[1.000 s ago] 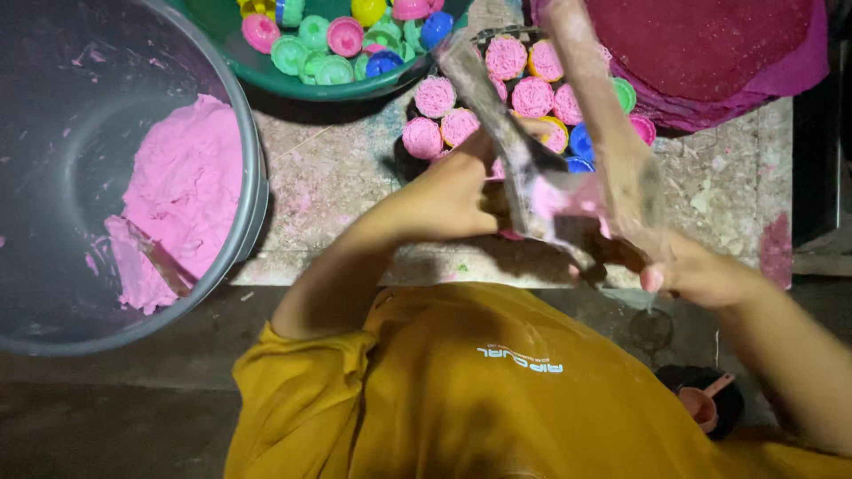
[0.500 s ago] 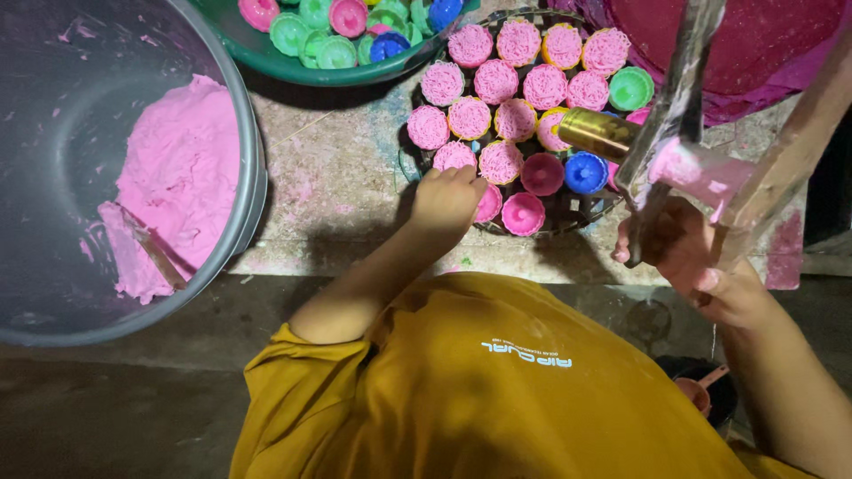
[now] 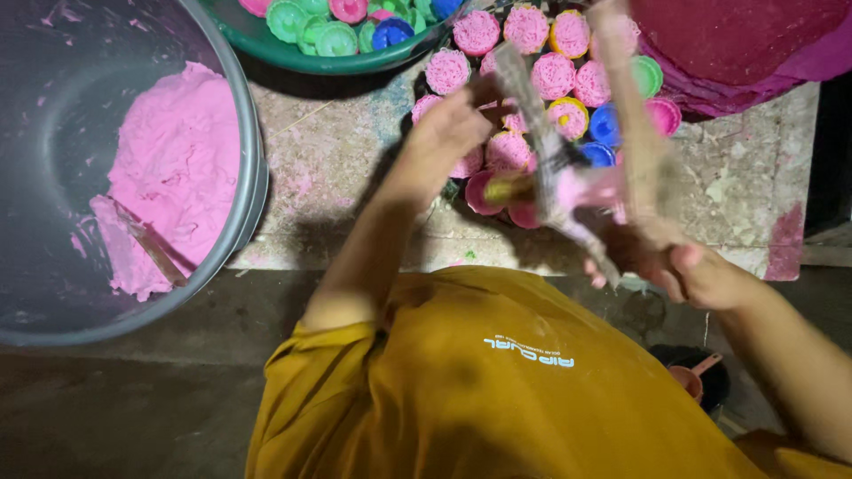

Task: The person scoops pink dough from a large metal bowl using a wooden scoop and a metal tube tool, then presses the dough into small colorful plastic molds arranged in a basket. The person repeats this process, filling multiple molds with the pink dough.

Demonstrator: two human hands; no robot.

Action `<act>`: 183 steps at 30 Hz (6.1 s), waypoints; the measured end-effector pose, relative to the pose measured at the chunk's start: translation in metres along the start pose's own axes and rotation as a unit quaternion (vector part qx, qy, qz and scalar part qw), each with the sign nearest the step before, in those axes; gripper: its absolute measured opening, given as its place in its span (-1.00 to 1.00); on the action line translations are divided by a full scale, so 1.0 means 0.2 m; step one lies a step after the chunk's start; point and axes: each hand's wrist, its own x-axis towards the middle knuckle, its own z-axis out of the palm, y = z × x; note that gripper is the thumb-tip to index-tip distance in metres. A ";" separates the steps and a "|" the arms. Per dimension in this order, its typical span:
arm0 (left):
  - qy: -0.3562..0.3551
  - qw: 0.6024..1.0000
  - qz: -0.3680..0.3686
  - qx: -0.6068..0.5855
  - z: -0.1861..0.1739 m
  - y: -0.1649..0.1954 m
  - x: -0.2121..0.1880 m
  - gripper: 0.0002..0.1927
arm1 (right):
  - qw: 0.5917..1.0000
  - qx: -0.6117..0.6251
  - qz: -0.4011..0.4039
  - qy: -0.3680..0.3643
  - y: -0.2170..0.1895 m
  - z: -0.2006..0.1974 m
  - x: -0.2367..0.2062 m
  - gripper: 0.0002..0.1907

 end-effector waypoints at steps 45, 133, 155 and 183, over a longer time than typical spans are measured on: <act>-0.132 0.848 0.156 -0.489 -0.14 -0.26 0.39 -0.78 | 0.874 -0.388 0.213 0.199 -0.20 0.13 0.29 -0.22; 0.116 0.868 0.039 -0.482 0.06 -0.51 0.71 -0.62 | 0.802 -0.448 0.238 0.315 -0.25 -0.05 0.22 -0.28; 0.097 0.875 0.047 -0.472 0.14 -0.42 0.84 -0.66 | 0.768 -0.524 0.079 0.361 -0.18 -0.19 0.17 -0.46; 0.006 0.840 0.083 0.535 0.44 0.04 0.03 -0.39 | 0.877 0.435 -0.182 0.099 0.51 -0.01 0.10 -0.13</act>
